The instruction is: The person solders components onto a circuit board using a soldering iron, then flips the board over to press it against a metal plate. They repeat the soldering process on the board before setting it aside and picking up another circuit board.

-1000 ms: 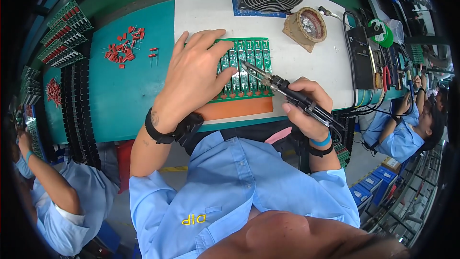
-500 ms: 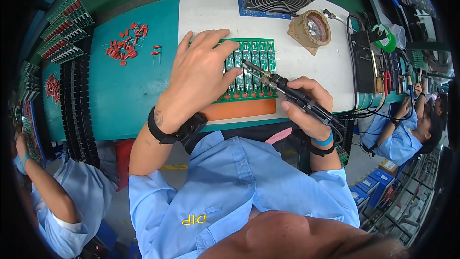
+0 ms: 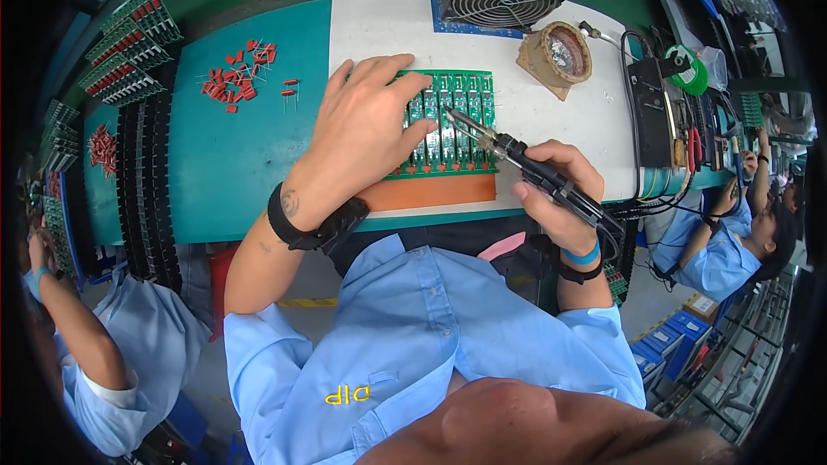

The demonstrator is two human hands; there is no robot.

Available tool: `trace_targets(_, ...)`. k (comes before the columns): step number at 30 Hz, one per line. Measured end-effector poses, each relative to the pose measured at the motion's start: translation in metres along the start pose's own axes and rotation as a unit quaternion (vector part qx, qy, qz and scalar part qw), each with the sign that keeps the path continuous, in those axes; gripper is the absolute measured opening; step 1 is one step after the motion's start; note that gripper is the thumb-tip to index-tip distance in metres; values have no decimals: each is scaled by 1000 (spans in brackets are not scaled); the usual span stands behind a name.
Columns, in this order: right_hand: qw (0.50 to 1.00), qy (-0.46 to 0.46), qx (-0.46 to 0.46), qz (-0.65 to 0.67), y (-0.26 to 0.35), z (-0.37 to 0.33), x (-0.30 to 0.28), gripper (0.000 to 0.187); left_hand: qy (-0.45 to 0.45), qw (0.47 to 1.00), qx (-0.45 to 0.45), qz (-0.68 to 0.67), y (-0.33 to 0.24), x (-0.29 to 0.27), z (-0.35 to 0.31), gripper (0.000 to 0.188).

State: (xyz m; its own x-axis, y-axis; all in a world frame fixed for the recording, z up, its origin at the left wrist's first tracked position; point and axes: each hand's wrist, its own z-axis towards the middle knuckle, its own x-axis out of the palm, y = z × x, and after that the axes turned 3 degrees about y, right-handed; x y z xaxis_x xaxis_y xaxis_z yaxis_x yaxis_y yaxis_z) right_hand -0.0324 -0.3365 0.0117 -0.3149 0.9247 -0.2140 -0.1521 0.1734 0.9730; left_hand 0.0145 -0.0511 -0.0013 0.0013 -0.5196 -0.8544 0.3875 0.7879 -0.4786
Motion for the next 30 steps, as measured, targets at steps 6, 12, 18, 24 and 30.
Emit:
trace_targets(6, 999, 2, -21, 48, -1, -2, 5, 40, -17, 1000, 5, 12, -2, -4, -1, 45)
trace_targets(12, 1000, 6, 6, 21, -5, 8, 12, 40, -14, 999, -3, 40, 1, -11, -8, 46)
trace_targets(18, 999, 24, 23, 26, -10, 11, 13, 38, -13, 999, -7, 29, 3, -9, -8, 45)
trace_targets(24, 1000, 22, 1, -8, -9, 15, 13, 40, -15, 999, -11, 26, 4, -9, -8, 45)
trace_targets(30, 1000, 23, 7, -21, -5, 15, 14, 39, -17, 1000, -6, 18, 5, -8, -7, 44)
